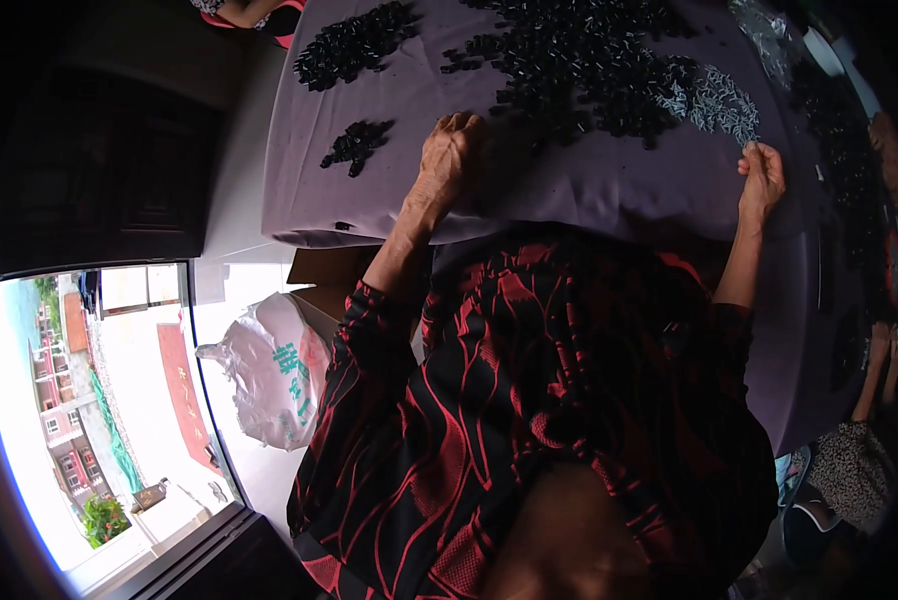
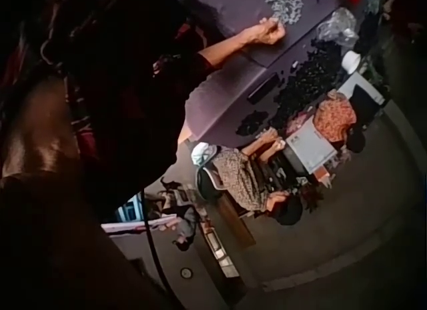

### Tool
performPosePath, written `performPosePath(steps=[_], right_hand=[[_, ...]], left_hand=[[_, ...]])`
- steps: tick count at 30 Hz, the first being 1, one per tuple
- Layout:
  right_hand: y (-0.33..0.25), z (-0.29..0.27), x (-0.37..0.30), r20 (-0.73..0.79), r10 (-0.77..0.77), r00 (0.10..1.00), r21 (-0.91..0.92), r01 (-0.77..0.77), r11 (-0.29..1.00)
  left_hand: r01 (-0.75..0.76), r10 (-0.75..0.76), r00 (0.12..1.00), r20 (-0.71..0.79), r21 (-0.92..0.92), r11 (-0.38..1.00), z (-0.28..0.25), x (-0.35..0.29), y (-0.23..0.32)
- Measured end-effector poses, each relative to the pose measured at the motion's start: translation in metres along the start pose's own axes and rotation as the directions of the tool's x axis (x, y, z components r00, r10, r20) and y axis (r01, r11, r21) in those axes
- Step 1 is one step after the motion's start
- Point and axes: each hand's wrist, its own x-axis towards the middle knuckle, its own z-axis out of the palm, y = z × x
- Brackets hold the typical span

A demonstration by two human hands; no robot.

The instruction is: The person picks up a black plastic piece and a metal pin from a table, inserts the pin into the piece, and places the finished item into a cardboard box.

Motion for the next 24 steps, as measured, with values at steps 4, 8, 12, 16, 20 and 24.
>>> performPosePath(steps=[4,8,12,16,20,24], right_hand=[[0.0,0.002,0.001,-0.029,0.002,1.0,0.015,-0.002,1.0],[0.002,0.001,0.001,-0.032,-0.006,0.999,0.084,0.009,0.996],[0.003,0.0,0.001,-0.047,0.063,0.997,0.059,-0.06,0.996],[0.001,0.0,0.001,-0.039,0.076,0.996,0.028,-0.075,0.997],[0.0,0.0,0.001,-0.059,0.086,0.995,0.013,-0.085,0.996],[-0.002,0.002,0.001,-0.078,0.084,0.993,0.056,-0.08,0.995]], left_hand=[[-0.013,0.013,1.0,0.028,0.002,1.0,-0.002,-0.002,-0.006],[0.034,-0.034,0.999,0.012,-0.01,0.999,0.0,-0.001,-0.007],[0.092,-0.091,0.995,0.028,-0.043,0.995,-0.002,0.001,0.001],[-0.027,0.028,0.999,-0.031,0.02,0.999,0.003,0.007,-0.012],[0.066,-0.054,0.994,-0.093,0.134,0.989,-0.005,0.011,-0.018],[0.109,-0.106,0.994,-0.033,0.117,0.987,-0.002,0.005,-0.027]])
